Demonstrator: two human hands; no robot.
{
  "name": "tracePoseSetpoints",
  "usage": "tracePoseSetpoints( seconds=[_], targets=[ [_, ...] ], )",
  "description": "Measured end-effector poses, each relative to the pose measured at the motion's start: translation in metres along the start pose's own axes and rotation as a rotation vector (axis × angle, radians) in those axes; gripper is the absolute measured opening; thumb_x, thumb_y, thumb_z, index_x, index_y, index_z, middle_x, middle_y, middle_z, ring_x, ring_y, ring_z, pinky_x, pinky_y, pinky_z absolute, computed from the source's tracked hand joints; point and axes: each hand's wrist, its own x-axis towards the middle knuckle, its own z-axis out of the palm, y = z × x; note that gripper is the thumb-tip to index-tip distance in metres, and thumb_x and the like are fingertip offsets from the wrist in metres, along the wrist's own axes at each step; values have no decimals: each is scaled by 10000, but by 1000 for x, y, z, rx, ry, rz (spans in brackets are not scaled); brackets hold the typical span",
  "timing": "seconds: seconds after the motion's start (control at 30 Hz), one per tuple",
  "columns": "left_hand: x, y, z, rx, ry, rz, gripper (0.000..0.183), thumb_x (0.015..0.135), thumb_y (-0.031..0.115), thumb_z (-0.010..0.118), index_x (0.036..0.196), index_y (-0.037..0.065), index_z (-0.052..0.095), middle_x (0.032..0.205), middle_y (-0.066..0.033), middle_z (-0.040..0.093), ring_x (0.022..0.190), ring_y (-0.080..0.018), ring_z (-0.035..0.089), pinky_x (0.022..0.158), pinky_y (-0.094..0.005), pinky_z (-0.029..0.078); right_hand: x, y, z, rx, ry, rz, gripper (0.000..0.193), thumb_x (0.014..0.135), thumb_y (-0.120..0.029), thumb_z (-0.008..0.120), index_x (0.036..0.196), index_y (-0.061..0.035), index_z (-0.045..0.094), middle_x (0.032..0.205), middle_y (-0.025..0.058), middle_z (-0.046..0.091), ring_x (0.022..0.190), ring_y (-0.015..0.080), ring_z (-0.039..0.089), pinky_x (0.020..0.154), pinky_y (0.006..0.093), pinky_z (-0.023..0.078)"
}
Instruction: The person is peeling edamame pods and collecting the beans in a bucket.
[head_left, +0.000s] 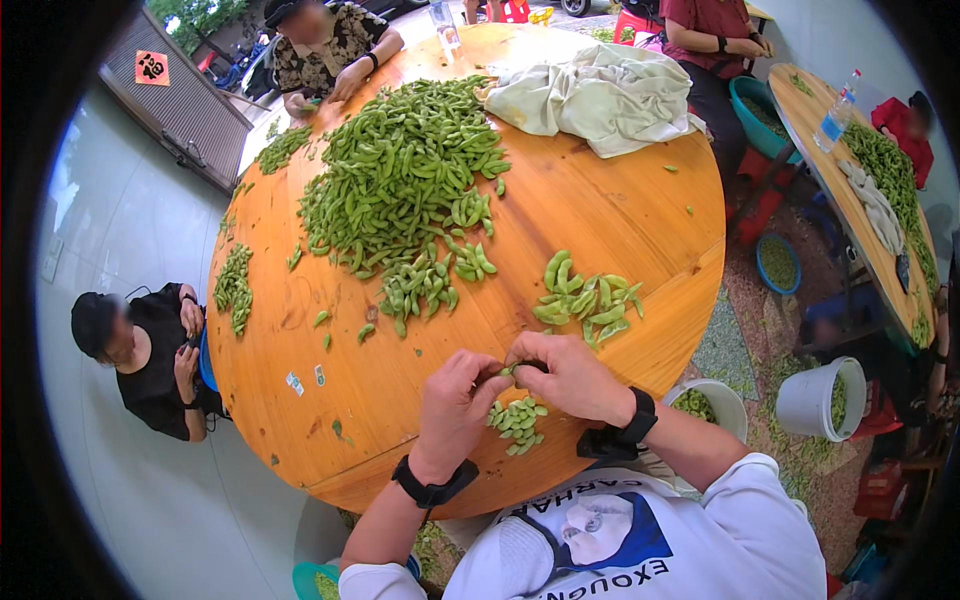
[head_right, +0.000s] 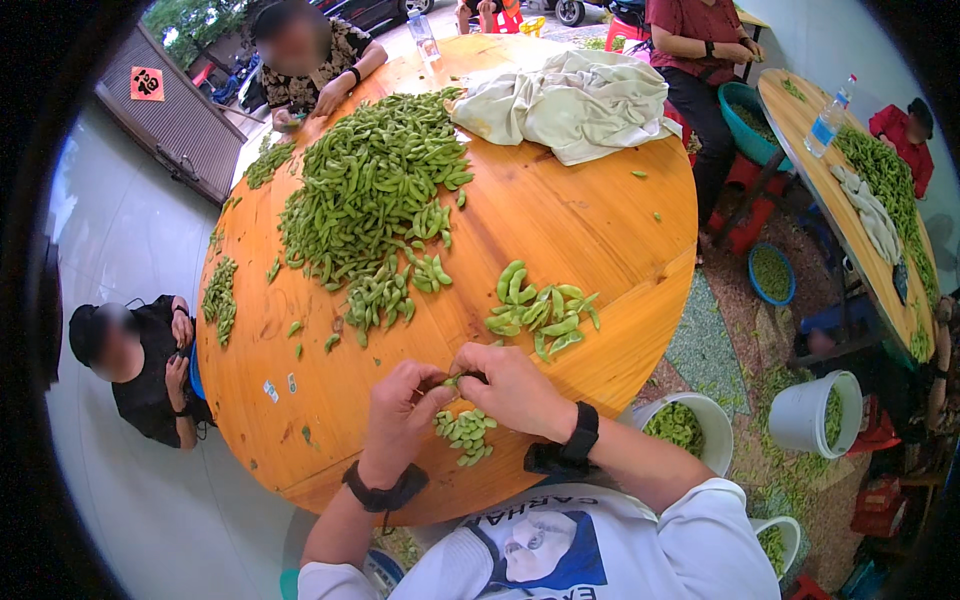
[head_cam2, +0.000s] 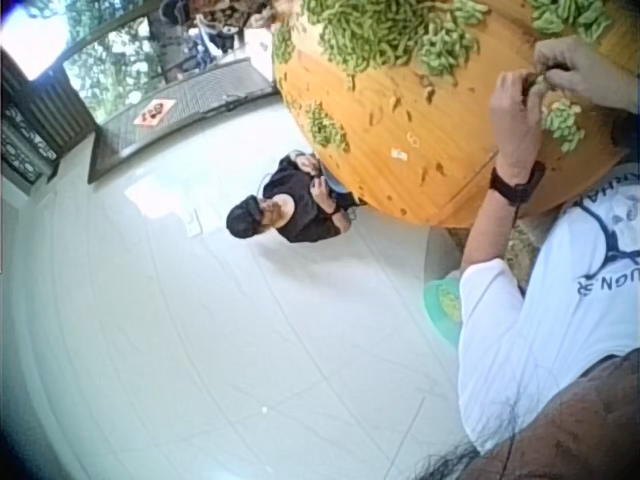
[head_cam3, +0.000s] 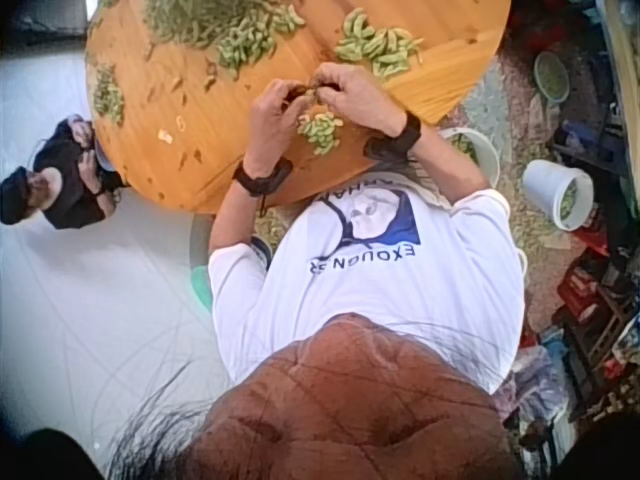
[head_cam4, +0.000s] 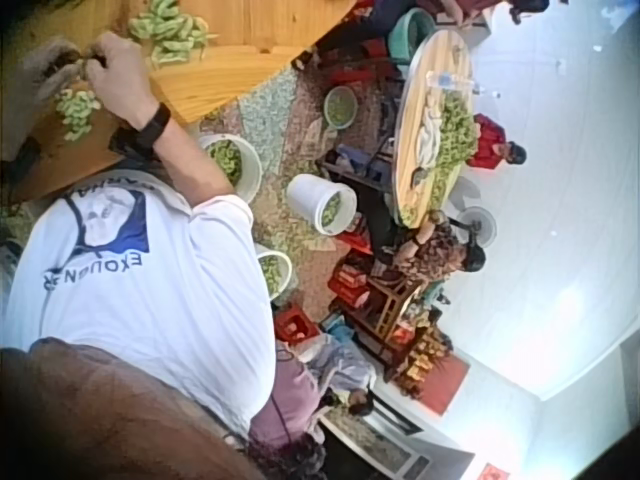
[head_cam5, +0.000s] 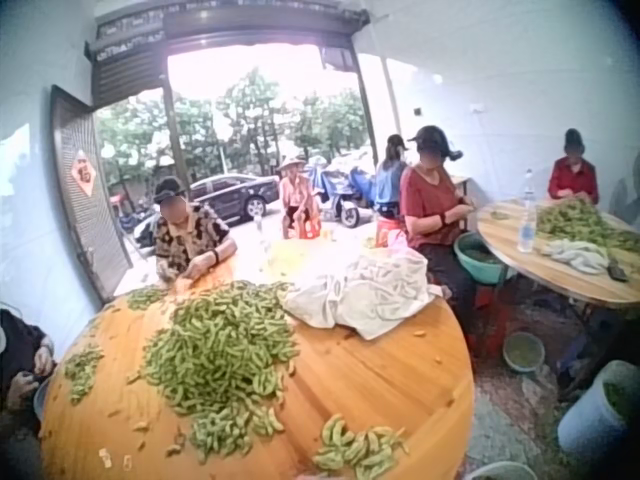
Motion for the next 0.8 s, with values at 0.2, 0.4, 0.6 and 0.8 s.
tracePoseSetpoints(
  seconds=[0.2, 0.4, 0.6, 0.8],
  targets=[
    [1, 2, 6, -644, 57, -506, 115, 946, 122, 631, 992, 17, 646, 824, -26, 643, 634, -84, 567, 563, -217, 474, -1, -3, 2, -133, 46, -110, 118, 838, -50, 612, 946, -5, 623, 714, 126, 598, 641, 159, 582, 611, 299, 468],
    [6, -12, 5, -966, 78, -669, 113, 958, 126, 612, 1016, 29, 612, 785, -19, 642, 617, -77, 580, 530, -206, 469, -2, -12, 3, -38, -8, -154, 108, 830, -58, 606, 919, 1, 622, 750, 181, 631, 690, 322, 641, 619, 373, 497],
    [-1, -12, 4, -997, -29, -574, 109, 938, 89, 631, 1021, 31, 592, 816, -46, 646, 652, -103, 595, 556, -233, 499, 1, -7, -3, 74, 38, -1, 113, 880, -100, 663, 911, 8, 648, 790, 47, 637, 740, 100, 582, 670, 267, 478],
    [-1, 0, 2, -870, -48, -492, 125, 922, 49, 643, 1016, 8, 572, 830, -35, 646, 703, -97, 632, 620, -224, 528, 1, -6, -3, 85, 78, -11, 146, 838, -107, 640, 903, 20, 670, 787, 125, 678, 704, 175, 645, 660, 301, 509]
  ],
)
